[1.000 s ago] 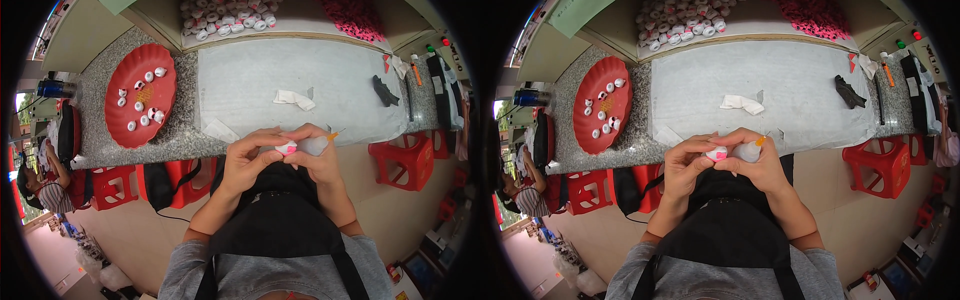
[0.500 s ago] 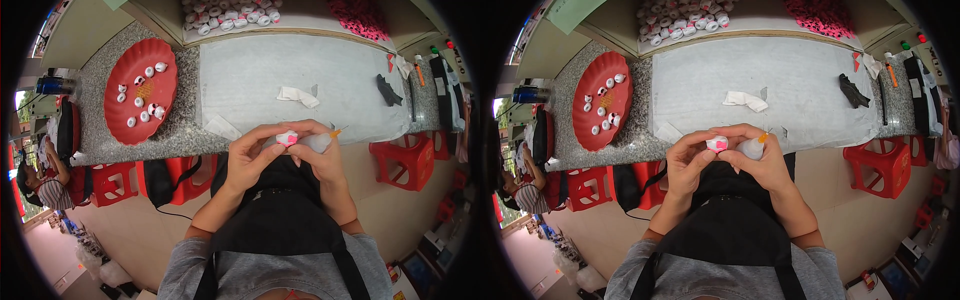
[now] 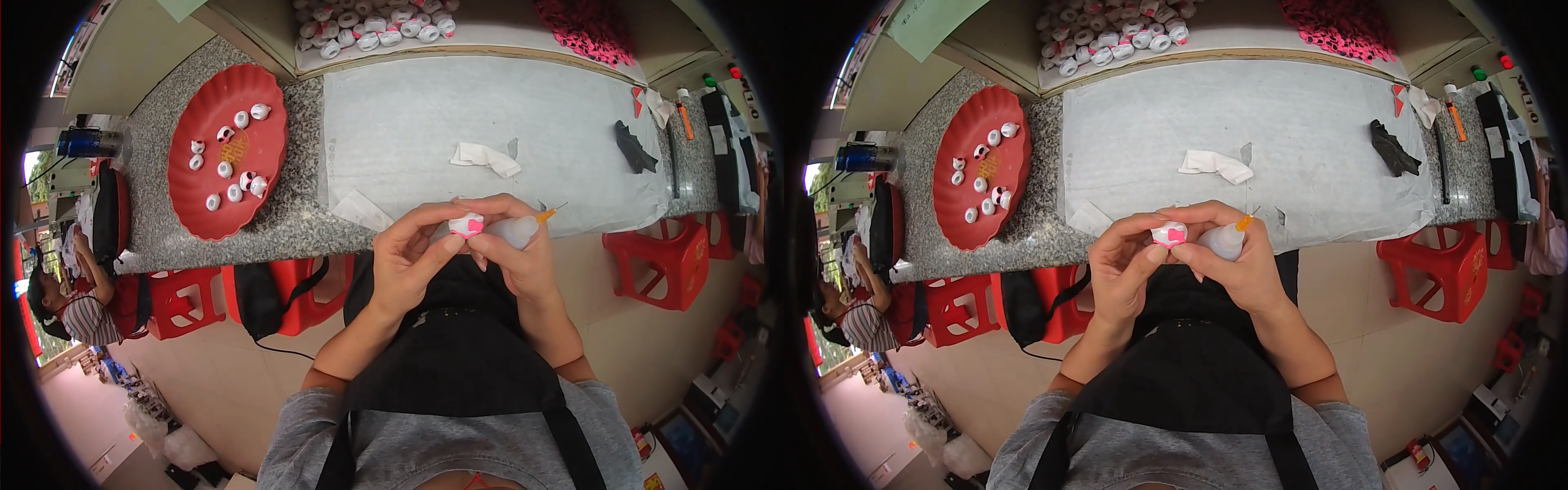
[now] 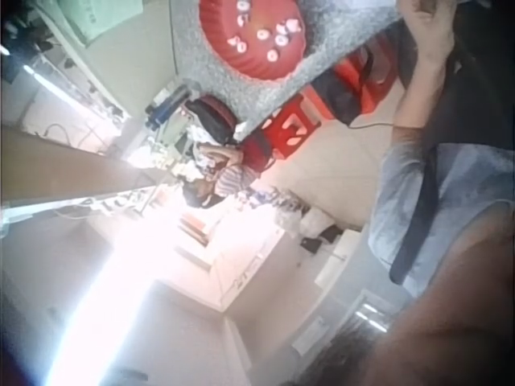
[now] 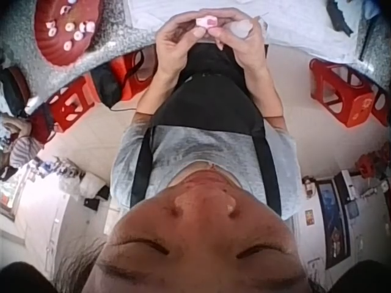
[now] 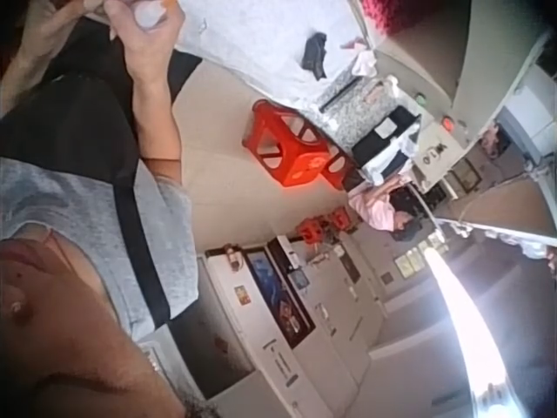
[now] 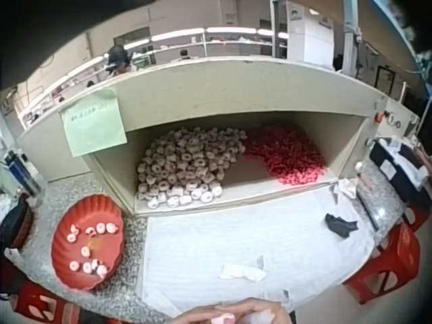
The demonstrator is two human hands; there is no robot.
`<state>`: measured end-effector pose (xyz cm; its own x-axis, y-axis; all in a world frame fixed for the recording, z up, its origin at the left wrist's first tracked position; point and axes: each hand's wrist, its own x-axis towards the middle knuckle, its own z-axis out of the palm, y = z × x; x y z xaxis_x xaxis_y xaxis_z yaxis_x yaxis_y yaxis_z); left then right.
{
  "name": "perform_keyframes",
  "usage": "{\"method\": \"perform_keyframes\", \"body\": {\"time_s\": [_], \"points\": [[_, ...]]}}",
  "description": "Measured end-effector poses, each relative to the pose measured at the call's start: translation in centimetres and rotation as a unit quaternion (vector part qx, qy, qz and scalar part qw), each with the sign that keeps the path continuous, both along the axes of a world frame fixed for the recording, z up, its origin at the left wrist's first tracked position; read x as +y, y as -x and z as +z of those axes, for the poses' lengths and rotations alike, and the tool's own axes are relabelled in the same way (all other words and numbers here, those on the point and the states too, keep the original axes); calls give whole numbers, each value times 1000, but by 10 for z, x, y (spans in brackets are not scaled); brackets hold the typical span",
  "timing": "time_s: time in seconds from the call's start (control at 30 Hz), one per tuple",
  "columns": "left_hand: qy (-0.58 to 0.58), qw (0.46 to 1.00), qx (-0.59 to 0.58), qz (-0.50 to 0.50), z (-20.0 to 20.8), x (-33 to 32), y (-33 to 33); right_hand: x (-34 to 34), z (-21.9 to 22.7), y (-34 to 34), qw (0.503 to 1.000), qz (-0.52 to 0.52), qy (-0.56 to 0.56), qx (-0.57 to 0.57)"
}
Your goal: Assemble small toy figurines by applying glue and attaching parts at a workbench.
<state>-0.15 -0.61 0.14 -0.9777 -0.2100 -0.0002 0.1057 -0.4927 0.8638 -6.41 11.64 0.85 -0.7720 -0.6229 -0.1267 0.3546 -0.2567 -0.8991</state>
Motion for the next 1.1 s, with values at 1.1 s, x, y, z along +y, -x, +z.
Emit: {"method": "perform_keyframes", "body": {"time_s": [1.1], "points": [[-26,996,72,-44,-13,-10,3,-1,0,-3,999,14,25,-36]]}}
